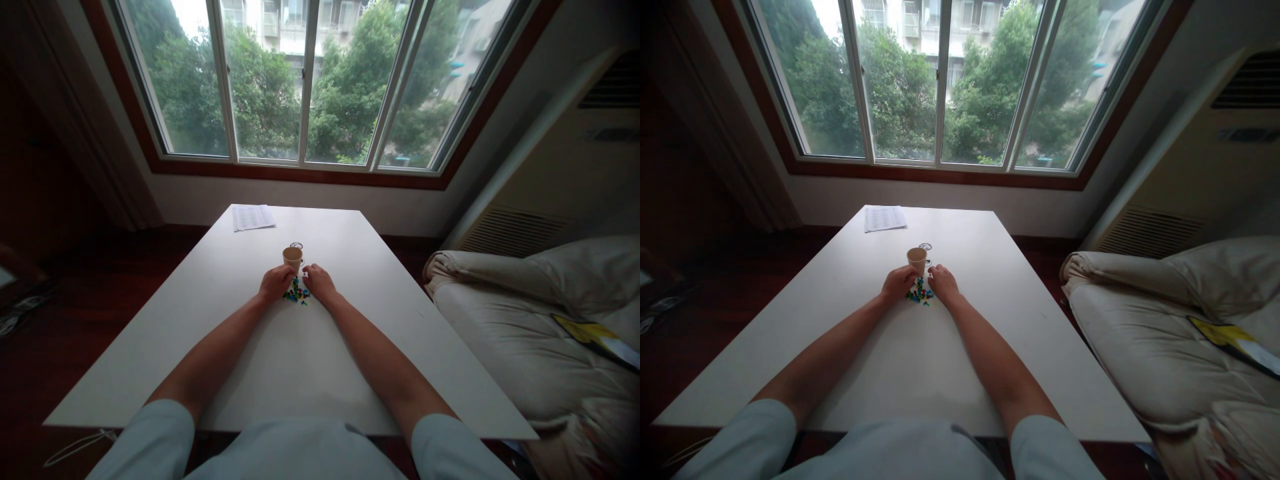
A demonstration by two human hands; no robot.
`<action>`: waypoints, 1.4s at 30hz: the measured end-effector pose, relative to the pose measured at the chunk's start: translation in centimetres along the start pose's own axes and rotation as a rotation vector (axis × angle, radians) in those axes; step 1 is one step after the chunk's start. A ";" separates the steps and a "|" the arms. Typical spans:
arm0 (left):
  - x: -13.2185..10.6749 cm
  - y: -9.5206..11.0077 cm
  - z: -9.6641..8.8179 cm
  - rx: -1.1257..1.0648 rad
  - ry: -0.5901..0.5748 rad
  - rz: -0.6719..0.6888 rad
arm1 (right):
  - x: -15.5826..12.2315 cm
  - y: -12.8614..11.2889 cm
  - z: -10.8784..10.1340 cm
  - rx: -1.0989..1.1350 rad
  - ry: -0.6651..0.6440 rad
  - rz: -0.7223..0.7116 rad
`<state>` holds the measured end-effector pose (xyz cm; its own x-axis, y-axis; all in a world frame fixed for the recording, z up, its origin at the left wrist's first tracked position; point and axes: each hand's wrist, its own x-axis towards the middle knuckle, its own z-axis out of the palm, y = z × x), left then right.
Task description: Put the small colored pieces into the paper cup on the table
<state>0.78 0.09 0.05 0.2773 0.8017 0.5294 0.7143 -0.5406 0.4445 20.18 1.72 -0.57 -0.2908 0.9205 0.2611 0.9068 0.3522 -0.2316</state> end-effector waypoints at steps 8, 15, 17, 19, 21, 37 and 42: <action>0.0 0.0 0.2 -0.011 -0.036 -0.026 | -0.3 -0.3 -0.3 -0.023 -0.005 -0.042; 0.0 0.2 0.1 0.001 -0.051 -0.021 | -0.5 -0.5 -0.6 -0.017 -0.006 -0.064; 0.0 0.2 0.0 0.004 -0.054 -0.013 | -0.5 -0.6 -0.7 -0.006 -0.007 -0.075; -0.1 0.1 0.0 0.008 -0.063 -0.011 | -0.5 -0.6 -0.8 0.004 -0.015 -0.080; -0.1 0.1 0.0 0.011 -0.072 -0.017 | -0.5 -0.6 -0.9 0.011 -0.025 -0.087; -0.1 -0.3 0.5 -0.021 -0.105 -0.036 | -0.6 -1.0 -1.5 0.046 -0.064 -0.134; -0.1 -0.2 0.5 -0.011 -0.125 -0.027 | -0.5 -0.8 -1.3 0.050 -0.058 -0.132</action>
<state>0.91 0.28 -0.45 0.3367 0.8410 0.4235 0.7156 -0.5209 0.4654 20.01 0.75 0.66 -0.4252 0.8732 0.2381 0.8434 0.4777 -0.2460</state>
